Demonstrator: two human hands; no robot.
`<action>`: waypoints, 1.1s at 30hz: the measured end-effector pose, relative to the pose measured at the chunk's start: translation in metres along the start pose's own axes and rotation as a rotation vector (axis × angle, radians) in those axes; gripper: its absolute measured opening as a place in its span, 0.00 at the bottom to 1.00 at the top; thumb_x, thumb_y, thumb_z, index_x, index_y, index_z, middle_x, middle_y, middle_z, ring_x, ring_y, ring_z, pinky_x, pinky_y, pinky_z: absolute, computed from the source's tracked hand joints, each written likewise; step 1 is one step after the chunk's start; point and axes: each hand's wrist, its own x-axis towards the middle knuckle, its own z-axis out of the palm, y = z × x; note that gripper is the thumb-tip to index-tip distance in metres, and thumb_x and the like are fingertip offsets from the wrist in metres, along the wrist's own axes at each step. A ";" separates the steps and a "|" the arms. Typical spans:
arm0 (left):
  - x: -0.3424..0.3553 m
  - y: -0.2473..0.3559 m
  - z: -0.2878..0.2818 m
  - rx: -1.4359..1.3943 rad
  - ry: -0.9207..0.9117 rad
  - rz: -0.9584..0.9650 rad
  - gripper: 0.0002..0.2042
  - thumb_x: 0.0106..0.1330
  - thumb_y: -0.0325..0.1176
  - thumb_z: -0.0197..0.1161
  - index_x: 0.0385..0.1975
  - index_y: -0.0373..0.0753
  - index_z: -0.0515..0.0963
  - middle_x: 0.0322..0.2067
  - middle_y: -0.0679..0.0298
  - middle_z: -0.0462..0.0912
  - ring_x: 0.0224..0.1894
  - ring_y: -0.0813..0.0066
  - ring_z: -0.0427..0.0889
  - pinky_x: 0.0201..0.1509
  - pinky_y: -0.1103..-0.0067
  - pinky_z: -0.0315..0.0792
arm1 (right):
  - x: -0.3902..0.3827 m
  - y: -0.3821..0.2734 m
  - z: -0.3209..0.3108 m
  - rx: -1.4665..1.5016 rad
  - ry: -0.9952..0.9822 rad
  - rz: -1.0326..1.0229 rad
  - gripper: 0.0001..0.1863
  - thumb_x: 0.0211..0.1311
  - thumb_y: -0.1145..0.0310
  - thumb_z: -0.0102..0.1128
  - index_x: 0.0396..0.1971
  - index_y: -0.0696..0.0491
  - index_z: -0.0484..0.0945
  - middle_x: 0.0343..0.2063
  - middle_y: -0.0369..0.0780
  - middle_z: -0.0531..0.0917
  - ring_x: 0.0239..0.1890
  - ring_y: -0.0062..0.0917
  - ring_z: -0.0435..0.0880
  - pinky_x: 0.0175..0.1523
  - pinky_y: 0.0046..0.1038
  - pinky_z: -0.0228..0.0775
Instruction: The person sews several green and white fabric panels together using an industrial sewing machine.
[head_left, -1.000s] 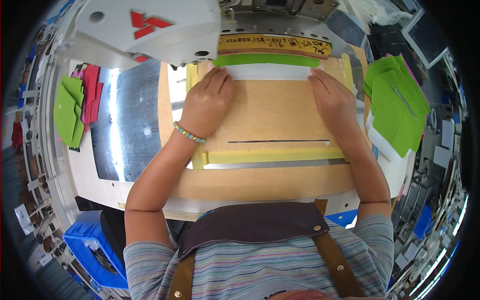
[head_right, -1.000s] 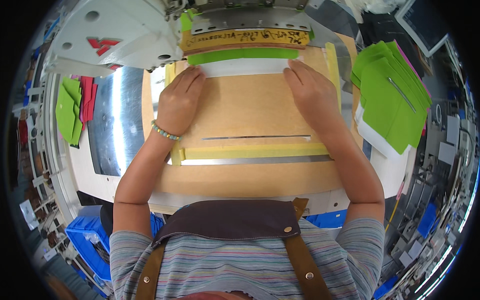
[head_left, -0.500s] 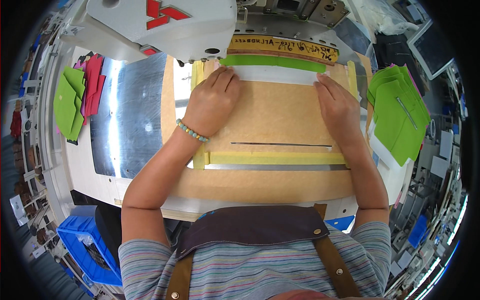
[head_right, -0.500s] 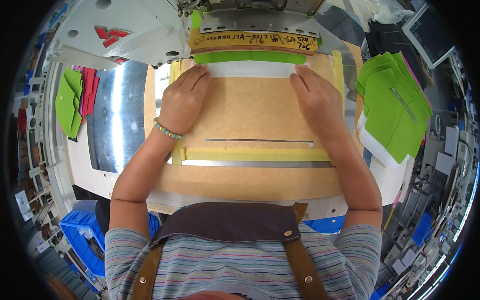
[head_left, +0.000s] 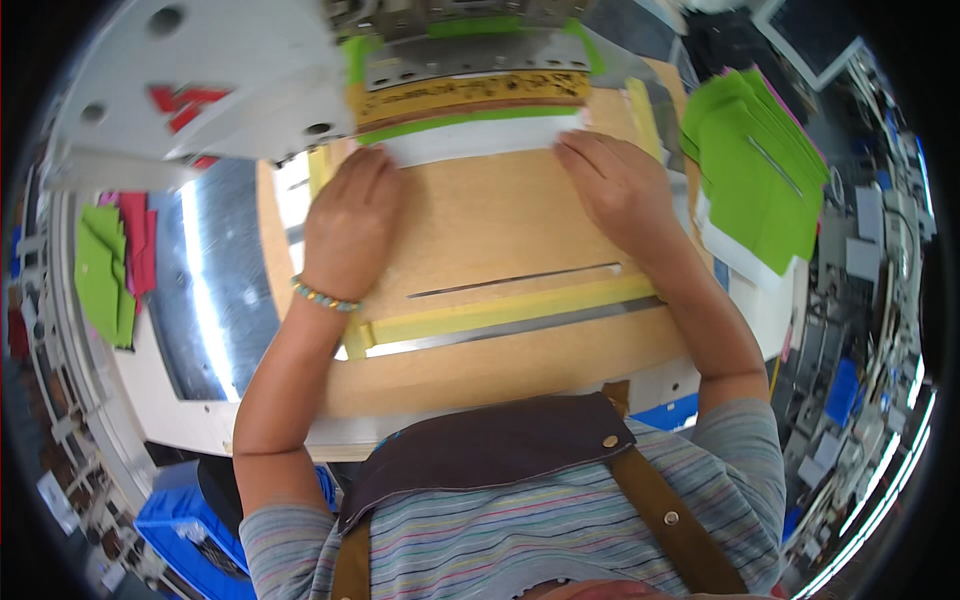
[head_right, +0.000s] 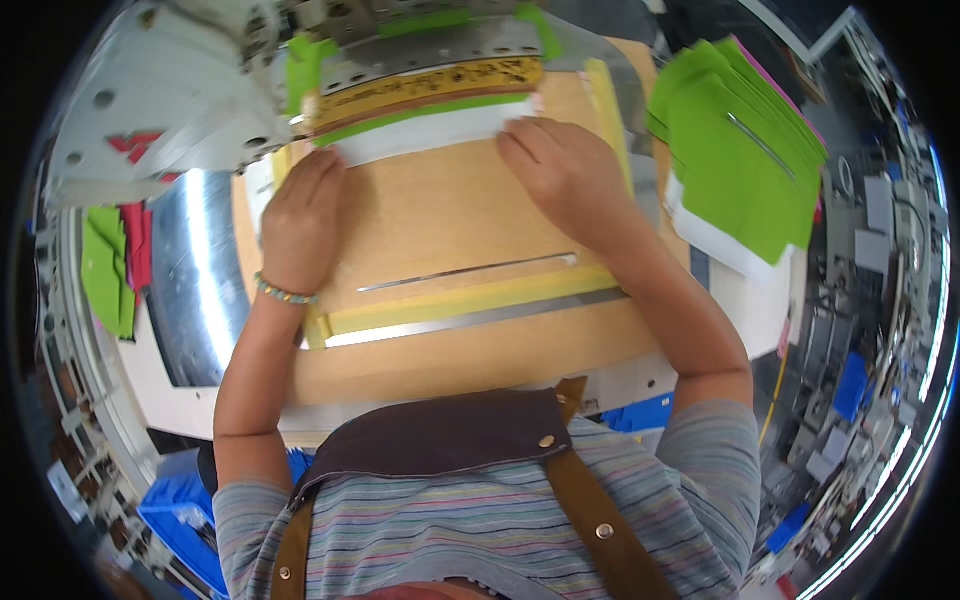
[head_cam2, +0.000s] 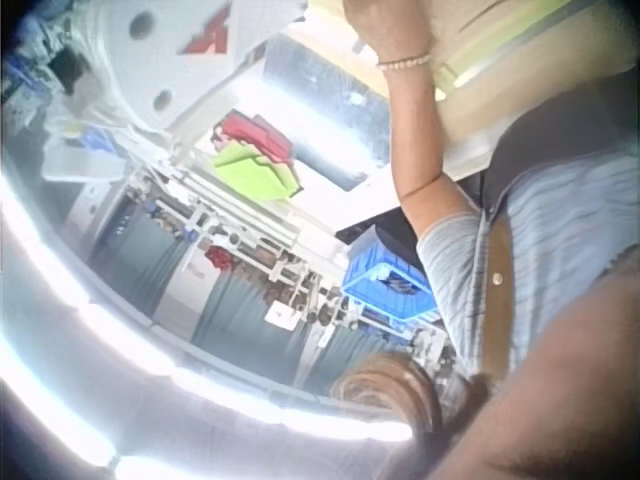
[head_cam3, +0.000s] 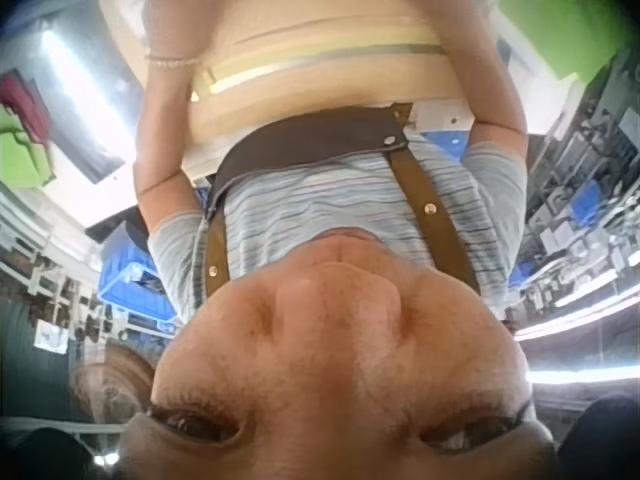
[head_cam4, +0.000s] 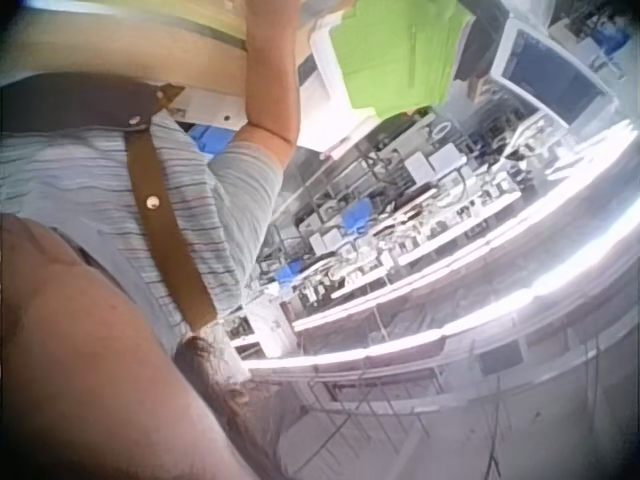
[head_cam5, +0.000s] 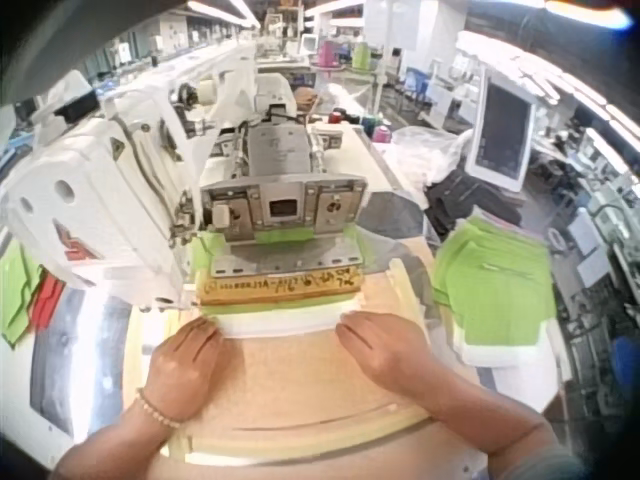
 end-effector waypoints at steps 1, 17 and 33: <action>0.000 0.000 -0.001 -0.024 0.007 -0.011 0.13 0.60 0.24 0.62 0.45 0.32 0.82 0.51 0.53 0.85 0.56 0.56 0.85 0.59 0.69 0.81 | 0.002 0.001 0.003 0.003 0.050 -0.012 0.12 0.53 0.76 0.64 0.40 0.58 0.83 0.43 0.42 0.86 0.44 0.33 0.88 0.45 0.33 0.82; -0.002 -0.003 0.004 0.017 0.012 -0.027 0.13 0.60 0.21 0.63 0.45 0.31 0.83 0.50 0.54 0.86 0.56 0.58 0.86 0.57 0.71 0.83 | -0.002 -0.003 0.009 -0.015 0.072 0.059 0.10 0.56 0.76 0.63 0.39 0.58 0.82 0.46 0.43 0.87 0.47 0.34 0.88 0.48 0.32 0.83; -0.003 -0.004 0.006 0.013 0.010 -0.029 0.13 0.59 0.23 0.63 0.44 0.32 0.83 0.51 0.54 0.86 0.57 0.58 0.85 0.58 0.72 0.83 | -0.001 -0.004 0.011 -0.001 0.067 0.089 0.10 0.57 0.78 0.64 0.41 0.59 0.82 0.46 0.44 0.87 0.47 0.35 0.89 0.49 0.32 0.84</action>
